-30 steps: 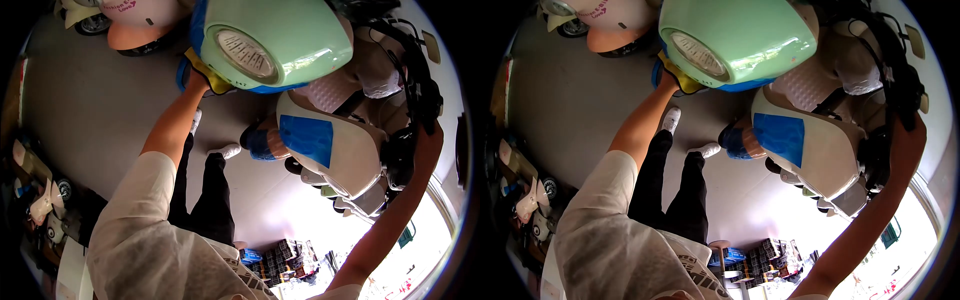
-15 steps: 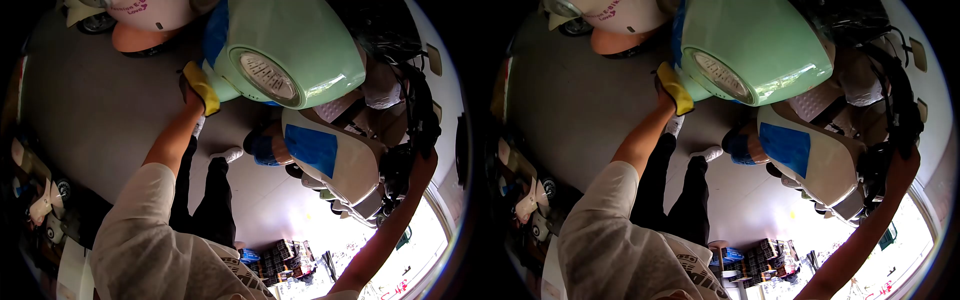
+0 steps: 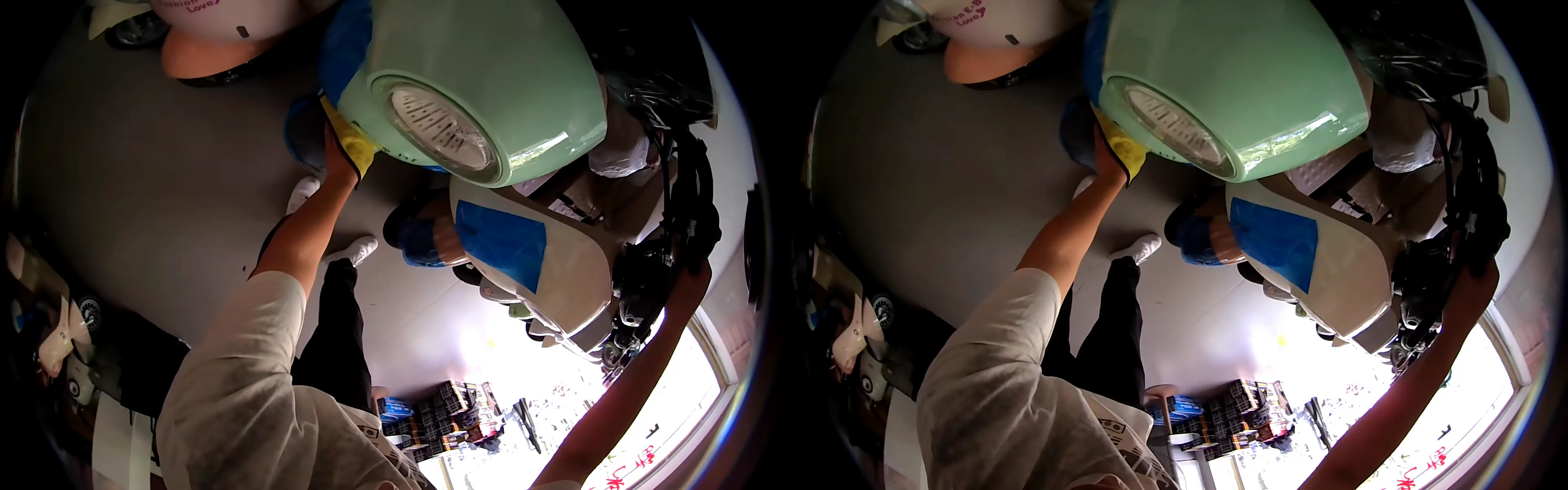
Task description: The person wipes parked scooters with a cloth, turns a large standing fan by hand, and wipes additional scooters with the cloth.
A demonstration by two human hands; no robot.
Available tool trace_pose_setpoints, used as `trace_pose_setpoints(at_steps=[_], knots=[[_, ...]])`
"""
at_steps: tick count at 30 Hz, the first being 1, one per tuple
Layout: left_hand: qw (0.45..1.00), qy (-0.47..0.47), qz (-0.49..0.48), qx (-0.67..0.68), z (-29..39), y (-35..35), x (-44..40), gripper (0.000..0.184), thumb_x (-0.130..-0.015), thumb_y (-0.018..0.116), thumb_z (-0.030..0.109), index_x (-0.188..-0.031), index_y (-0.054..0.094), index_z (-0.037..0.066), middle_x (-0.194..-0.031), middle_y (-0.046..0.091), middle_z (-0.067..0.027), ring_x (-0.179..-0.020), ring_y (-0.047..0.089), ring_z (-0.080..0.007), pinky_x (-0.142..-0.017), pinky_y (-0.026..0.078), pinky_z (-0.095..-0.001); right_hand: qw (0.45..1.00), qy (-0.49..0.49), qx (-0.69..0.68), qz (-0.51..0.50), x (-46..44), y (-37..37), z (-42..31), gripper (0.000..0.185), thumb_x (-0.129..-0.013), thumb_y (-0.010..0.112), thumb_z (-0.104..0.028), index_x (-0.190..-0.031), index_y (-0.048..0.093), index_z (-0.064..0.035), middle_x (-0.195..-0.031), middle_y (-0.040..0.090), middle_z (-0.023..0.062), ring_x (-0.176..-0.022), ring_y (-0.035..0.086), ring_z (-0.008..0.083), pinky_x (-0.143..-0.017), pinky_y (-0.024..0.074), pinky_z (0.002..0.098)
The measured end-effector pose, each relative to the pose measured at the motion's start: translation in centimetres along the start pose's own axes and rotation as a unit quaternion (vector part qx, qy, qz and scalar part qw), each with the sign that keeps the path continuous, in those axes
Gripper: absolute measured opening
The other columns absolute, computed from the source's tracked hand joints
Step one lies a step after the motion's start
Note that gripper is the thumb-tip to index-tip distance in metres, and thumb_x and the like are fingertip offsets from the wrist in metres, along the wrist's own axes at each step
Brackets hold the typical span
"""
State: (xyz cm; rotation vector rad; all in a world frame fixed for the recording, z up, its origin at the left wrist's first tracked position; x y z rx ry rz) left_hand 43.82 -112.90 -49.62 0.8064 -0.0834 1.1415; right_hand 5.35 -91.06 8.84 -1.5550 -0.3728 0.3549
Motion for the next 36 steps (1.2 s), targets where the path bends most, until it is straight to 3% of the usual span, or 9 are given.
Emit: trace_pose_setpoints(at_steps=[5, 9, 14, 15, 17, 19, 20, 21, 36], knots=[[0.945, -0.174, 0.051, 0.273, 3.8, 1.3, -0.6, 0.055, -0.107, 0.032, 0.050, -0.148, 0.042, 0.015, -0.137, 0.054, -0.0083, -0.124, 0.056, -0.0269, -0.105, 0.045, -0.0431, 0.998, -0.031, -0.053, -0.002, -0.6, 0.3, 0.7, 0.035, -0.092, 0.074, -0.024, -0.110, 0.070, 0.0044, -0.093, 0.072, 0.0071, -0.084, 0.059, 0.0125, -0.081, 0.0465, 0.0302], [0.994, -0.103, 0.029, 0.033, 6.6, -1.4, -3.5, 0.057, -0.106, 0.030, 0.051, -0.147, 0.043, 0.014, -0.135, 0.055, -0.0092, -0.122, 0.057, -0.0276, -0.103, 0.047, -0.0433, 0.993, -0.046, -0.107, -0.008, -0.6, 0.8, 0.3, 0.038, -0.091, 0.075, -0.029, -0.109, 0.071, 0.0038, -0.088, 0.070, 0.0048, -0.081, 0.058, 0.0119, -0.079, 0.0458, 0.0294], [0.972, -0.189, -0.096, 0.100, 5.8, -3.4, -8.3, 0.058, -0.106, 0.030, 0.048, -0.150, 0.037, 0.011, -0.138, 0.053, -0.0158, -0.123, 0.055, -0.0323, -0.106, 0.045, -0.0447, 0.995, -0.043, -0.088, -0.011, -1.0, 0.8, 1.0, 0.029, -0.090, 0.074, -0.022, -0.103, 0.070, 0.0034, -0.085, 0.069, 0.0051, -0.078, 0.057, 0.0127, -0.077, 0.0461, 0.0304], [0.939, 0.000, -0.170, -0.298, 6.9, -2.8, -8.5, 0.058, -0.105, 0.032, 0.046, -0.151, 0.036, 0.011, -0.139, 0.052, -0.0169, -0.125, 0.054, -0.0333, -0.108, 0.043, -0.0445, 0.996, -0.038, -0.080, -0.012, -1.1, 0.9, 1.4, 0.021, -0.089, 0.072, -0.014, -0.101, 0.069, 0.0031, -0.085, 0.069, 0.0062, -0.076, 0.057, 0.0138, -0.076, 0.0463, 0.0311], [0.717, 0.204, -0.197, -0.637, 7.0, -1.4, -7.3, 0.057, -0.105, 0.035, 0.043, -0.152, 0.034, 0.011, -0.141, 0.051, -0.0180, -0.126, 0.052, -0.0342, -0.111, 0.041, -0.0443, 0.996, -0.069, -0.058, 0.017, -1.5, 1.2, 2.5, 0.020, -0.087, 0.070, -0.012, -0.100, 0.068, 0.0032, -0.084, 0.068, 0.0090, -0.075, 0.058, 0.0170, -0.076, 0.0466, 0.0327], [0.954, -0.024, -0.231, -0.190, 5.5, -2.1, -5.3, 0.050, -0.105, 0.038, 0.035, -0.150, 0.036, 0.013, -0.143, 0.052, -0.0126, -0.126, 0.054, -0.0273, -0.109, 0.043, -0.0422, 0.997, -0.066, -0.009, 0.044, -1.2, 0.9, 2.1, 0.019, -0.080, 0.066, -0.007, -0.096, 0.065, 0.0036, -0.084, 0.066, 0.0169, -0.076, 0.060, 0.0264, -0.076, 0.0475, 0.0382], [0.946, -0.195, -0.148, 0.212, 4.1, -2.7, -4.4, 0.047, -0.105, 0.039, 0.030, -0.149, 0.038, 0.014, -0.144, 0.052, -0.0099, -0.125, 0.055, -0.0237, -0.107, 0.045, -0.0416, 0.996, -0.069, -0.013, 0.055, -0.8, 0.7, 1.2, 0.019, -0.080, 0.066, -0.007, -0.096, 0.065, 0.0036, -0.084, 0.066, 0.0169, -0.076, 0.060, 0.0264, -0.076, 0.0475, 0.0382], [0.927, -0.222, -0.132, 0.271, 4.5, -1.8, -3.6, 0.047, -0.105, 0.039, 0.031, -0.148, 0.039, 0.013, -0.143, 0.052, -0.0100, -0.124, 0.055, -0.0239, -0.107, 0.045, -0.0416, 0.997, -0.059, -0.020, 0.051, -0.5, 0.8, 0.4, 0.019, -0.080, 0.066, -0.008, -0.095, 0.065, 0.0037, -0.085, 0.066, 0.0171, -0.077, 0.060, 0.0276, -0.076, 0.0477, 0.0391], [0.945, -0.194, -0.127, 0.230, 23.0, 6.7, 3.8, 0.050, -0.105, 0.046, 0.039, -0.141, 0.049, 0.005, -0.133, 0.061, -0.0118, -0.117, 0.062, -0.0257, -0.099, 0.051, -0.0420, 0.997, -0.056, -0.022, 0.050, 1.3, 0.5, -4.9, 0.024, -0.070, 0.073, -0.012, -0.089, 0.068, 0.0006, -0.079, 0.068, 0.0228, -0.078, 0.068, 0.0407, -0.070, 0.0512, 0.0460]])
Point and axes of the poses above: each hand's wrist, its own x-axis away from the middle knuckle, its own y-axis out of the palm, z = x × y, the point moved 6 cm from there along -x, towards the middle knuckle
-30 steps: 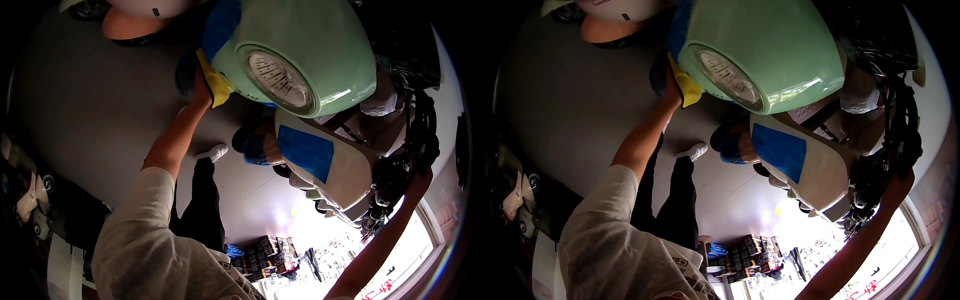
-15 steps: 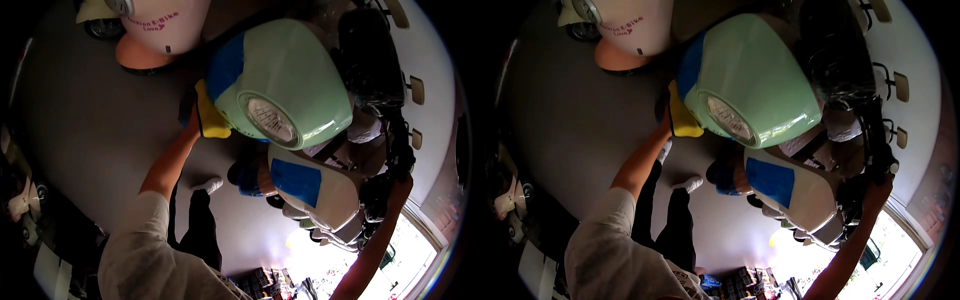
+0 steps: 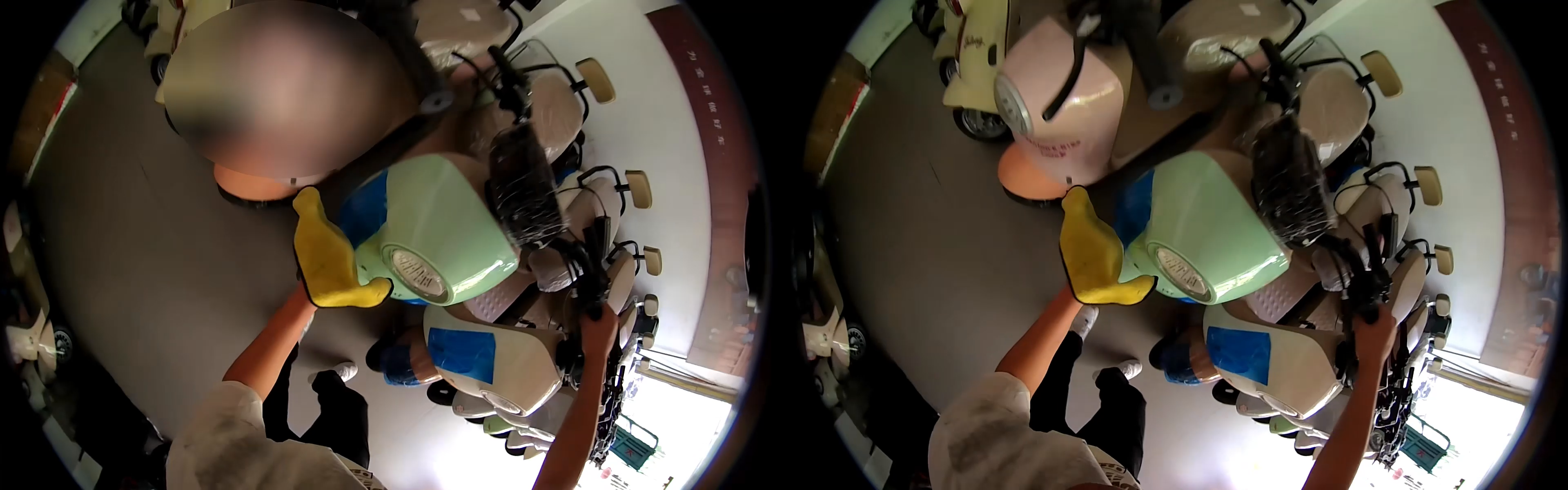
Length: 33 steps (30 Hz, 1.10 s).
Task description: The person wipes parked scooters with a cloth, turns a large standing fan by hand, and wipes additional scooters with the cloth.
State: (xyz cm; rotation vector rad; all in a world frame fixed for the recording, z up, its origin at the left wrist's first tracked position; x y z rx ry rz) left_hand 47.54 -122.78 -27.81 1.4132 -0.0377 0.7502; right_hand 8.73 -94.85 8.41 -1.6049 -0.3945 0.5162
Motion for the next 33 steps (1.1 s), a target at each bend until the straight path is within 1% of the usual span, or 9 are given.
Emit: trace_pose_setpoints(at_steps=[7, 11, 15, 18, 20, 22, 25, 32, 33], knots=[[0.978, 0.176, 0.053, -0.099, 20.2, 13.9, 5.3, 0.054, -0.104, 0.049, 0.043, -0.138, 0.054, 0.001, -0.128, 0.065, -0.0127, -0.113, 0.065, -0.0265, -0.095, 0.053, -0.0422, 0.999, -0.024, -0.026, 0.015, 0.6, -1.4, -2.9, 0.031, -0.071, 0.079, -0.026, -0.088, 0.069, -0.0021, -0.081, 0.069, 0.0218, -0.081, 0.067, 0.0440, -0.071, 0.0526, 0.0495], [0.940, 0.114, 0.015, -0.320, 27.2, 26.0, 4.0, 0.060, -0.103, 0.049, 0.048, -0.134, 0.056, -0.003, -0.126, 0.066, -0.0172, -0.113, 0.065, -0.0281, -0.092, 0.054, -0.0421, 1.000, 0.002, -0.020, -0.011, 0.5, -1.9, -2.8, 0.030, -0.070, 0.079, -0.027, -0.087, 0.070, -0.0035, -0.081, 0.070, 0.0201, -0.081, 0.068, 0.0429, -0.073, 0.0534, 0.0505], [0.804, 0.016, 0.114, -0.584, 28.7, 29.4, -3.5, 0.068, -0.102, 0.050, 0.053, -0.130, 0.059, -0.008, -0.125, 0.066, -0.0229, -0.114, 0.065, -0.0300, -0.089, 0.053, -0.0420, 0.999, 0.024, -0.003, -0.032, 0.5, -1.5, -2.2, 0.031, -0.072, 0.079, -0.028, -0.089, 0.072, -0.0030, -0.085, 0.071, 0.0211, -0.084, 0.069, 0.0422, -0.075, 0.0547, 0.0506], [0.673, 0.159, 0.318, -0.649, 27.3, 30.3, -3.2, 0.074, -0.100, 0.053, 0.055, -0.124, 0.059, -0.015, -0.122, 0.065, -0.0302, -0.113, 0.065, -0.0357, -0.088, 0.051, -0.0440, 0.998, 0.032, -0.015, -0.045, 0.6, -1.5, -1.9, 0.037, -0.072, 0.080, -0.033, -0.089, 0.070, -0.0023, -0.088, 0.072, 0.0212, -0.087, 0.069, 0.0422, -0.077, 0.0551, 0.0505], [0.691, 0.229, 0.304, -0.615, 28.0, 28.4, -4.4, 0.078, -0.099, 0.054, 0.055, -0.125, 0.056, -0.018, -0.124, 0.063, -0.0323, -0.111, 0.064, -0.0398, -0.090, 0.050, -0.0435, 0.998, 0.034, -0.019, -0.058, 0.5, -1.8, -2.0, 0.038, -0.072, 0.080, -0.034, -0.090, 0.071, -0.0026, -0.090, 0.072, 0.0211, -0.088, 0.069, 0.0414, -0.078, 0.0556, 0.0497], [0.684, 0.232, 0.308, -0.620, 28.4, 28.8, -4.1, 0.079, -0.099, 0.055, 0.056, -0.127, 0.056, -0.018, -0.123, 0.064, -0.0302, -0.108, 0.065, -0.0377, -0.092, 0.049, -0.0420, 0.997, 0.039, -0.021, -0.067, 0.4, -1.9, -1.9, 0.036, -0.072, 0.079, -0.034, -0.091, 0.072, -0.0040, -0.089, 0.073, 0.0203, -0.088, 0.071, 0.0400, -0.079, 0.0567, 0.0485], [0.763, 0.174, 0.289, -0.552, 29.3, 25.5, -6.2, 0.078, -0.099, 0.055, 0.056, -0.129, 0.056, -0.016, -0.117, 0.067, -0.0253, -0.102, 0.067, -0.0333, -0.089, 0.051, -0.0422, 0.996, 0.040, -0.035, -0.071, 0.2, -1.2, -1.3, 0.034, -0.073, 0.078, -0.034, -0.090, 0.073, -0.0054, -0.087, 0.073, 0.0197, -0.086, 0.071, 0.0400, -0.078, 0.0573, 0.0476], [0.778, 0.124, 0.253, -0.562, 25.8, 27.1, -1.5, 0.070, -0.100, 0.054, 0.052, -0.119, 0.063, -0.015, -0.111, 0.070, -0.0246, -0.097, 0.067, -0.0327, -0.087, 0.051, -0.0430, 0.996, 0.037, -0.022, -0.079, 0.5, -1.4, -1.5, 0.036, -0.072, 0.079, -0.035, -0.092, 0.073, -0.0063, -0.091, 0.073, 0.0194, -0.090, 0.071, 0.0381, -0.081, 0.0567, 0.0463], [0.752, 0.143, 0.237, -0.598, 25.8, 26.8, -1.3, 0.065, -0.101, 0.053, 0.048, -0.118, 0.063, -0.014, -0.111, 0.070, -0.0249, -0.098, 0.067, -0.0334, -0.088, 0.050, -0.0426, 0.996, 0.042, -0.025, -0.078, 0.5, -1.4, -1.5, 0.036, -0.072, 0.079, -0.036, -0.092, 0.073, -0.0060, -0.091, 0.073, 0.0194, -0.091, 0.071, 0.0382, -0.082, 0.0565, 0.0467]])
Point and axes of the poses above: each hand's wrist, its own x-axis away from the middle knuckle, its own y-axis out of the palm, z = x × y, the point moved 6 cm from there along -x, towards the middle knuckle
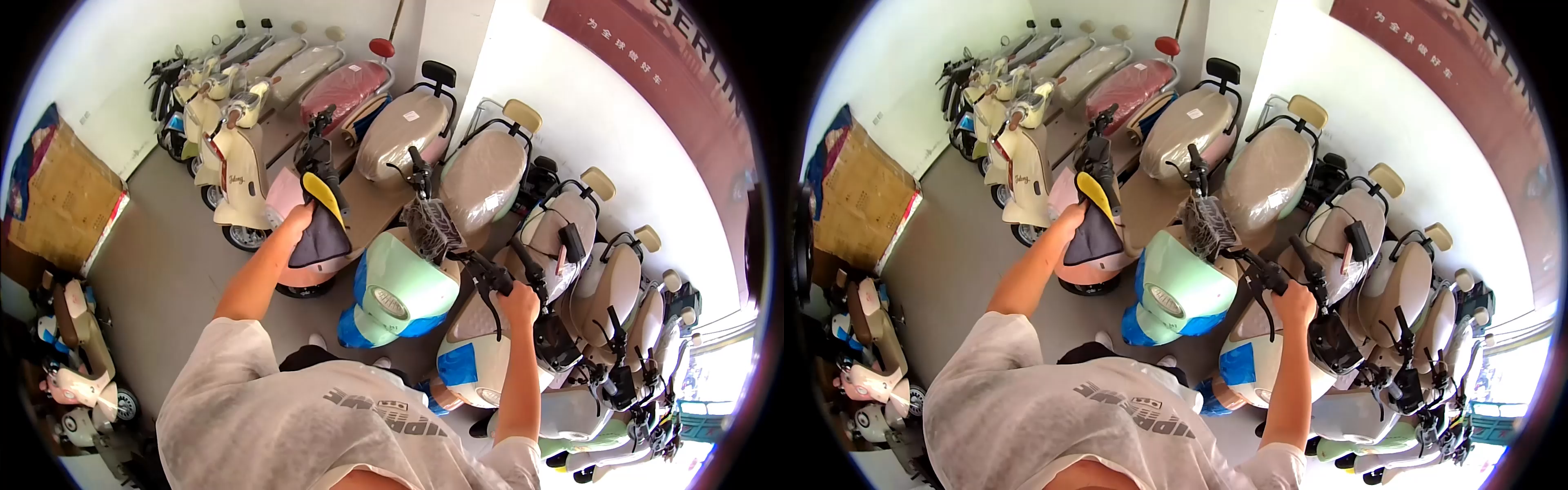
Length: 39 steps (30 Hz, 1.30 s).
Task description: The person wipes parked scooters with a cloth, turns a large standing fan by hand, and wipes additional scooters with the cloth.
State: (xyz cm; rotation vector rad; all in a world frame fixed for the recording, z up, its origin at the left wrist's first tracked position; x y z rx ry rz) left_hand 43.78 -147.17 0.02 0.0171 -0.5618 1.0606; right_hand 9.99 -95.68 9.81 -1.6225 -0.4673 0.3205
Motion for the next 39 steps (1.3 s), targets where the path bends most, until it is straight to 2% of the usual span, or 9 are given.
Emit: trace_pose_setpoints(at_steps=[11, 13, 18, 21, 23, 29, 31, 36, 39], knots=[[0.990, 0.043, -0.135, -0.003, 0.7, -0.9, 9.7, 0.048, -0.105, 0.040, 0.028, -0.133, 0.057, -0.006, -0.127, 0.065, -0.0176, -0.114, 0.061, -0.0254, -0.101, 0.044, -0.0365, 0.998, 0.008, -0.060, -0.032, 1.2, -1.9, -1.7, 0.047, -0.070, 0.080, -0.035, -0.106, 0.071, -0.0052, -0.102, 0.072, 0.0221, -0.102, 0.068, 0.0395, -0.088, 0.0531, 0.0475], [0.973, 0.134, -0.173, -0.071, 0.3, -2.6, 9.8, 0.047, -0.104, 0.043, 0.027, -0.136, 0.055, -0.005, -0.131, 0.063, -0.0166, -0.119, 0.058, -0.0242, -0.105, 0.041, -0.0354, 0.982, -0.065, -0.173, 0.033, -0.3, 1.9, 2.5, 0.050, -0.075, 0.079, -0.028, -0.115, 0.066, -0.0001, -0.112, 0.067, 0.0216, -0.107, 0.065, 0.0366, -0.092, 0.0506, 0.0438], [0.970, 0.117, -0.170, -0.128, -2.4, -10.2, 3.8, 0.050, -0.102, 0.054, 0.037, -0.131, 0.061, -0.003, -0.127, 0.066, -0.0140, -0.117, 0.060, -0.0228, -0.101, 0.043, -0.0338, 0.897, 0.047, -0.133, 0.418, 10.0, -3.2, -4.5, 0.027, -0.090, 0.071, -0.017, -0.109, 0.064, 0.0005, -0.101, 0.063, 0.0152, -0.094, 0.062, 0.0291, -0.086, 0.0499, 0.0402], [0.983, 0.013, -0.182, -0.016, -8.2, -13.8, -3.1, 0.056, -0.097, 0.061, 0.049, -0.121, 0.068, -0.001, -0.118, 0.070, -0.0083, -0.107, 0.064, -0.0170, -0.093, 0.047, -0.0332, 0.902, 0.087, -0.163, 0.390, 14.0, -0.6, -12.5, 0.021, -0.090, 0.070, -0.017, -0.100, 0.064, -0.0004, -0.094, 0.060, 0.0098, -0.085, 0.060, 0.0235, -0.077, 0.0494, 0.0359], [0.914, -0.136, -0.345, 0.167, -5.6, -15.3, -2.1, 0.068, -0.097, 0.059, 0.056, -0.132, 0.060, -0.002, -0.128, 0.066, -0.0073, -0.113, 0.062, -0.0172, -0.102, 0.045, -0.0322, 0.925, 0.056, -0.180, 0.329, 14.1, -1.2, -21.5, 0.015, -0.086, 0.069, -0.012, -0.096, 0.064, -0.0011, -0.091, 0.058, 0.0093, -0.085, 0.059, 0.0233, -0.077, 0.0483, 0.0363], [0.933, 0.035, -0.340, 0.114, 3.7, -20.0, -5.1, 0.057, -0.104, 0.052, 0.046, -0.135, 0.053, -0.003, -0.126, 0.063, -0.0060, -0.113, 0.060, -0.0131, -0.100, 0.046, -0.0305, 0.956, -0.095, -0.195, 0.199, 6.4, -3.8, -42.1, 0.033, -0.084, 0.072, -0.016, -0.112, 0.061, -0.0023, -0.109, 0.060, 0.0170, -0.108, 0.056, 0.0386, -0.094, 0.0457, 0.0453], [0.927, 0.194, -0.320, 0.023, 8.4, -20.2, -4.2, 0.057, -0.106, 0.049, 0.044, -0.138, 0.050, -0.003, -0.128, 0.062, -0.0082, -0.117, 0.056, -0.0143, -0.102, 0.043, -0.0309, 0.955, -0.129, -0.185, 0.191, 2.8, -2.3, -45.2, 0.038, -0.086, 0.072, -0.025, -0.115, 0.062, -0.0033, -0.111, 0.062, 0.0186, -0.108, 0.057, 0.0404, -0.093, 0.0472, 0.0463], [0.840, 0.518, -0.124, -0.103, 11.3, -17.4, -8.5, 0.039, -0.101, 0.056, 0.025, -0.130, 0.053, -0.001, -0.120, 0.056, -0.0225, -0.112, 0.050, -0.0429, -0.099, 0.041, -0.0471, 0.995, -0.045, -0.091, -0.019, -1.8, 4.0, -47.2, 0.045, -0.085, 0.070, -0.046, -0.106, 0.065, -0.0065, -0.101, 0.069, 0.0207, -0.099, 0.066, 0.0400, -0.084, 0.0515, 0.0491], [0.802, 0.563, -0.037, -0.196, 12.1, -13.9, -11.2, 0.041, -0.098, 0.060, 0.025, -0.132, 0.053, 0.003, -0.126, 0.055, -0.0208, -0.117, 0.049, -0.0435, -0.099, 0.040, -0.0504, 0.998, -0.022, -0.048, -0.018, -1.9, 3.9, -47.1, 0.051, -0.083, 0.069, -0.056, -0.097, 0.065, -0.0072, -0.090, 0.072, 0.0203, -0.089, 0.069, 0.0396, -0.077, 0.0529, 0.0503]])
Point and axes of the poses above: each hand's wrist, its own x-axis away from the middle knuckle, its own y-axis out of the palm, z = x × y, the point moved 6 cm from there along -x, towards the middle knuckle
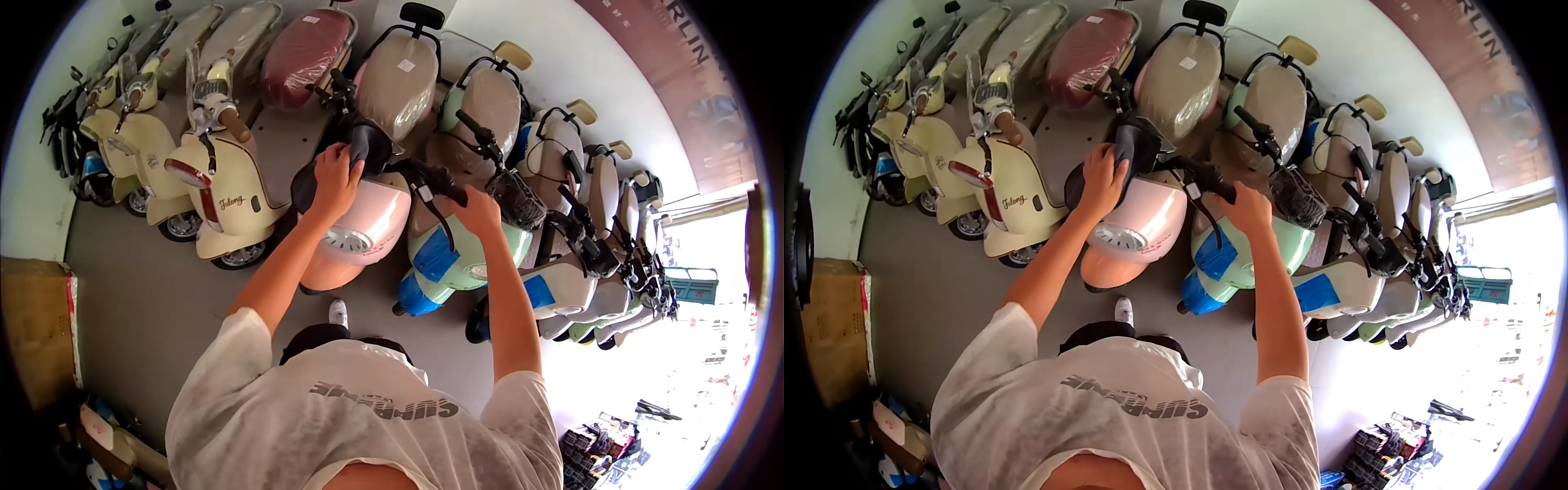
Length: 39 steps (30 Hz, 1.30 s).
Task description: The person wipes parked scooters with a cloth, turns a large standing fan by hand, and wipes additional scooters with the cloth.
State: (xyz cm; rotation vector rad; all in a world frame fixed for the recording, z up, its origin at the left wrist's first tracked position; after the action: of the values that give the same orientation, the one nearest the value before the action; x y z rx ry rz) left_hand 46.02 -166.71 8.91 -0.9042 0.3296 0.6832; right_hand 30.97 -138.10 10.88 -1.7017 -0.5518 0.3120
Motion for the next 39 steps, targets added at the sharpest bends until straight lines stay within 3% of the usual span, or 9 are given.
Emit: trace_pose_setpoints(at_steps=[1, 5, 8, 13, 22, 32, 34, 37, 39], knots=[[0.998, -0.048, -0.016, -0.032, -0.5, 1.6, -0.3, 0.044, -0.095, 0.063, 0.027, -0.135, 0.055, 0.009, -0.133, 0.051, -0.0189, -0.123, 0.046, -0.0426, -0.099, 0.040, -0.0524, 1.000, -0.004, -0.014, 0.004, 0.3, -0.2, -0.1, 0.050, -0.082, 0.069, -0.055, -0.095, 0.065, -0.0071, -0.089, 0.072, 0.0196, -0.088, 0.069, 0.0395, -0.076, 0.0531, 0.0499], [0.985, -0.098, 0.005, -0.140, -1.9, 5.4, -0.9, 0.048, -0.093, 0.066, 0.032, -0.137, 0.055, 0.015, -0.140, 0.046, -0.0181, -0.128, 0.043, -0.0391, -0.099, 0.039, -0.0545, 1.000, -0.001, -0.006, 0.006, 0.3, -0.4, -0.4, 0.047, -0.082, 0.070, -0.053, -0.093, 0.065, -0.0069, -0.088, 0.072, 0.0186, -0.087, 0.069, 0.0387, -0.076, 0.0532, 0.0495], [0.978, -0.150, 0.032, -0.141, -3.2, 6.2, -1.2, 0.051, -0.092, 0.067, 0.034, -0.137, 0.055, 0.014, -0.140, 0.046, -0.0180, -0.128, 0.043, -0.0391, -0.099, 0.039, -0.0538, 1.000, 0.014, -0.004, 0.002, 0.6, -0.7, -0.6, 0.046, -0.082, 0.070, -0.051, -0.091, 0.064, -0.0068, -0.087, 0.072, 0.0181, -0.087, 0.069, 0.0384, -0.076, 0.0532, 0.0493], [0.973, -0.154, 0.030, -0.171, -6.1, 6.4, -2.2, 0.044, -0.094, 0.066, 0.037, -0.125, 0.058, 0.007, -0.130, 0.052, -0.0191, -0.121, 0.050, -0.0401, -0.096, 0.040, -0.0568, 1.000, 0.012, 0.007, -0.001, 0.2, -0.2, -0.1, 0.045, -0.081, 0.070, -0.050, -0.090, 0.064, -0.0070, -0.087, 0.072, 0.0176, -0.086, 0.069, 0.0384, -0.076, 0.0532, 0.0491], [0.975, -0.169, 0.009, -0.147, -8.1, 6.2, -4.9, 0.046, -0.087, 0.071, 0.045, -0.116, 0.065, 0.009, -0.116, 0.060, -0.0122, -0.114, 0.054, -0.0372, -0.090, 0.041, -0.0568, 1.000, 0.008, 0.008, 0.021, 0.2, 0.0, 0.3, 0.043, -0.081, 0.070, -0.049, -0.091, 0.066, -0.0080, -0.088, 0.072, 0.0168, -0.087, 0.069, 0.0373, -0.076, 0.0537, 0.0487], [0.959, -0.177, -0.080, -0.204, -5.1, 4.4, -4.7, 0.093, -0.064, 0.076, 0.073, -0.120, 0.058, 0.001, -0.121, 0.057, -0.0195, -0.119, 0.050, -0.0396, -0.095, 0.039, -0.0568, 0.999, 0.017, 0.019, 0.020, -0.1, 0.0, 0.3, 0.043, -0.080, 0.071, -0.049, -0.091, 0.068, -0.0082, -0.087, 0.073, 0.0160, -0.087, 0.071, 0.0361, -0.077, 0.0552, 0.0476], [0.971, -0.098, -0.097, -0.197, -2.3, 4.6, -4.1, 0.103, -0.057, 0.082, 0.071, -0.127, 0.051, 0.003, -0.121, 0.054, -0.0183, -0.116, 0.051, -0.0387, -0.091, 0.041, -0.0548, 0.999, 0.018, 0.013, 0.031, -0.2, 0.3, 0.6, 0.041, -0.079, 0.071, -0.049, -0.088, 0.067, -0.0090, -0.086, 0.072, 0.0161, -0.086, 0.070, 0.0369, -0.077, 0.0545, 0.0485], [0.978, -0.063, -0.056, -0.192, -1.1, 6.4, -2.4, 0.106, -0.055, 0.083, 0.071, -0.127, 0.049, 0.002, -0.122, 0.053, -0.0174, -0.117, 0.050, -0.0386, -0.093, 0.041, -0.0538, 0.999, 0.017, 0.016, 0.037, -0.1, 0.3, 0.5, 0.041, -0.078, 0.071, -0.049, -0.088, 0.067, -0.0088, -0.086, 0.072, 0.0159, -0.085, 0.070, 0.0367, -0.076, 0.0545, 0.0485], [0.979, -0.124, -0.027, -0.157, -1.9, 6.9, -2.0, 0.115, -0.056, 0.081, 0.074, -0.134, 0.044, -0.002, -0.130, 0.052, -0.0194, -0.123, 0.047, -0.0405, -0.097, 0.038, -0.0587, 0.999, 0.017, 0.025, 0.037, 0.1, 0.2, 0.4, 0.043, -0.079, 0.071, -0.050, -0.091, 0.068, -0.0080, -0.087, 0.073, 0.0157, -0.085, 0.071, 0.0358, -0.076, 0.0553, 0.0475]])
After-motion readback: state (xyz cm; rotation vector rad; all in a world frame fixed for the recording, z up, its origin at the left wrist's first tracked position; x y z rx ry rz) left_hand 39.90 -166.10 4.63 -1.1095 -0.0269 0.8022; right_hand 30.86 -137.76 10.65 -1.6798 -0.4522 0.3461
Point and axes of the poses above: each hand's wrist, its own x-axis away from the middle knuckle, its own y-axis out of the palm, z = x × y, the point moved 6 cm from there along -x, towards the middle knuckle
